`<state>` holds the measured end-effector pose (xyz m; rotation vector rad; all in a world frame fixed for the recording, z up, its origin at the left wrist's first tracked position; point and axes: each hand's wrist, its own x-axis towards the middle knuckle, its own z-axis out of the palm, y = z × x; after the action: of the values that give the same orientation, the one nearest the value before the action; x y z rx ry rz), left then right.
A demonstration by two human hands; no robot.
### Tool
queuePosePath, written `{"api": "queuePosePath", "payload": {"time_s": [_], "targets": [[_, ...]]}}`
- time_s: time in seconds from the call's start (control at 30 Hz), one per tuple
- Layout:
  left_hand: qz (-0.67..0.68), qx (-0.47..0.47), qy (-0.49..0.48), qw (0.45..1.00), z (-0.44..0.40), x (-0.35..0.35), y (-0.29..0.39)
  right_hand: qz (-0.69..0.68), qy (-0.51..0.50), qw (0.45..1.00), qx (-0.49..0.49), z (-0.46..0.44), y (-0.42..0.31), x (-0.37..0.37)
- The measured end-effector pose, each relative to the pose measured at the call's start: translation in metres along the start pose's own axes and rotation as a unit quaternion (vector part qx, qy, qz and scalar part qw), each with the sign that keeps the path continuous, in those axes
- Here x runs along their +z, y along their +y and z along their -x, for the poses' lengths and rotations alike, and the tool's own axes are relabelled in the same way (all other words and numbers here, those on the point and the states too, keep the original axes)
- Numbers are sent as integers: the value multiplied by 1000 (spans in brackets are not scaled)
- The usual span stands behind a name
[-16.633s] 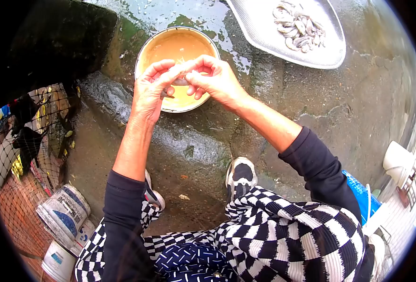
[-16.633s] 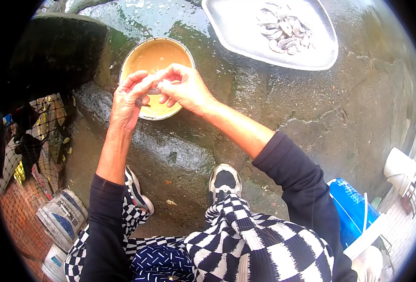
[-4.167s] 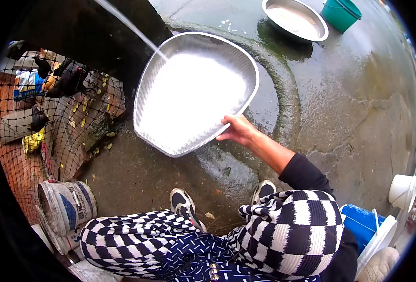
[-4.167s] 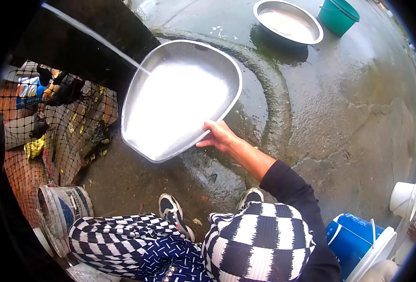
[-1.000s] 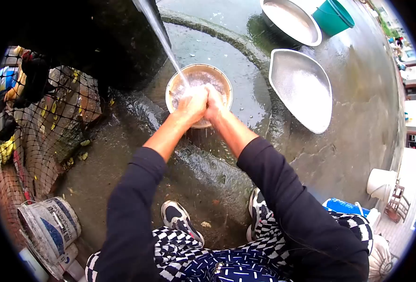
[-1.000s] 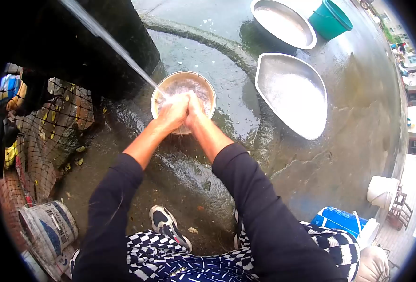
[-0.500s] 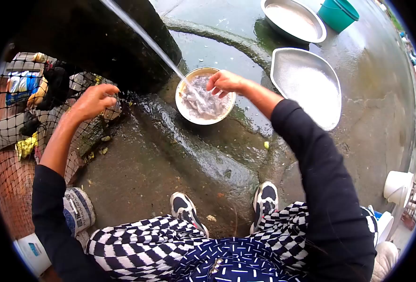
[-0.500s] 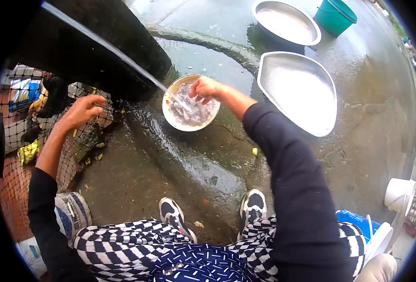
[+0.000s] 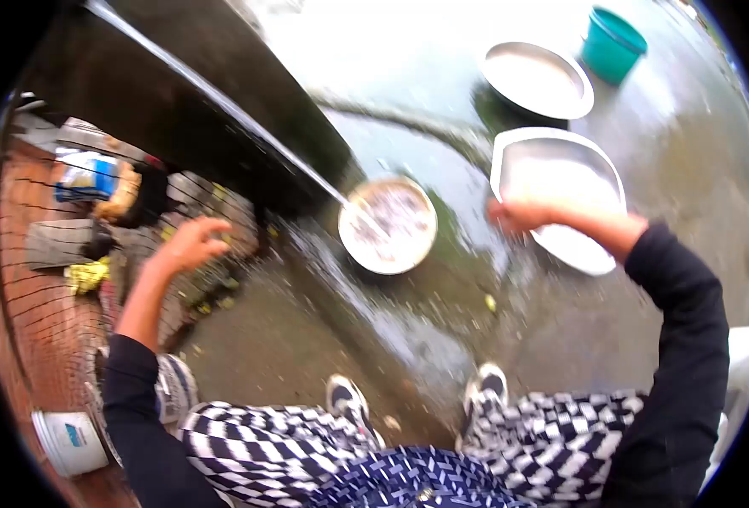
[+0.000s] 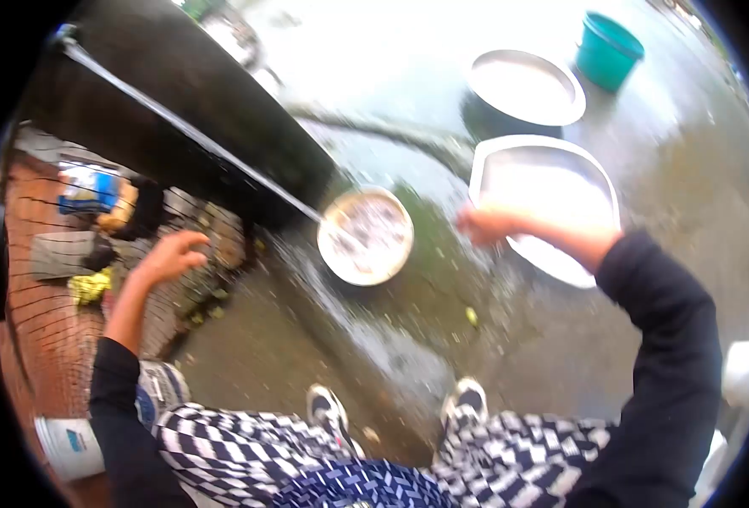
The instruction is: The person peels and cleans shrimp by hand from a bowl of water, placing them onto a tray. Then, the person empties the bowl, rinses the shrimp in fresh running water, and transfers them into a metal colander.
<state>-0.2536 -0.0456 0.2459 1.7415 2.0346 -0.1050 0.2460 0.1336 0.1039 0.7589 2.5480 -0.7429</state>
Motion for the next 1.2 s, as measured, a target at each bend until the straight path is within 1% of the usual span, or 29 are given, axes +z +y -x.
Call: {"api": "queuePosePath", "payload": {"time_s": [0.03,0.07,0.13,0.17,0.2,0.23,0.27,0.3,0.33,0.37,0.4,0.47,0.53,0.57,0.6,0.67,0.83,0.93,1.0,1.07,1.17,1.2], "targets": [[-37,75,38,996,-2,-7,-11,12,-7,1000,5,6,-11,-5],[-18,12,21,1000,2,-22,1,14,-30,999,13,8,-18,-8],[-81,88,134,984,-1,-57,-20,-27,-19,999,17,1,-12,-15],[28,71,195,978,3,-81,-13,-36,9,999,0,-3,-8,-17],[135,57,255,956,12,-113,4,-84,45,995,-11,-2,-7,-21],[113,61,374,918,25,-141,27,-125,43,991,-9,0,-5,-14],[131,133,528,829,40,-185,72,-162,51,985,-13,-9,0,-14],[118,145,578,794,46,-223,80,-196,21,980,17,-3,-6,-22],[121,161,613,764,48,-244,93,-210,23,977,15,-3,-13,-20],[99,212,646,727,50,-260,112,-235,13,972,20,-5,-12,-17],[68,248,630,733,50,-286,114,-263,-5,964,29,-8,-11,-7],[-46,265,616,741,37,-301,130,-271,-61,959,56,-18,-1,10],[18,260,477,840,17,-328,150,-270,-60,960,50,-14,-8,12],[11,245,442,863,4,-332,157,-280,-61,956,58,-11,-11,12],[-13,228,427,875,-6,-321,154,-269,-69,959,59,-9,-12,13],[-56,207,430,877,-18,-299,148,-257,-64,963,58,-2,-13,15],[-93,183,441,874,-19,-253,118,-262,-79,957,92,1,-10,22],[-98,175,439,876,-17,-229,99,-260,-102,954,110,-2,-18,21],[-100,171,439,876,-19,-216,90,-255,-93,957,97,-4,-20,20],[-98,172,439,876,-19,-204,80,-268,-97,953,106,0,-21,22],[-93,177,442,874,-16,-182,71,-323,-70,937,109,9,-23,24],[-89,182,442,874,-16,-175,68,-320,-95,935,118,11,-22,23]]}}
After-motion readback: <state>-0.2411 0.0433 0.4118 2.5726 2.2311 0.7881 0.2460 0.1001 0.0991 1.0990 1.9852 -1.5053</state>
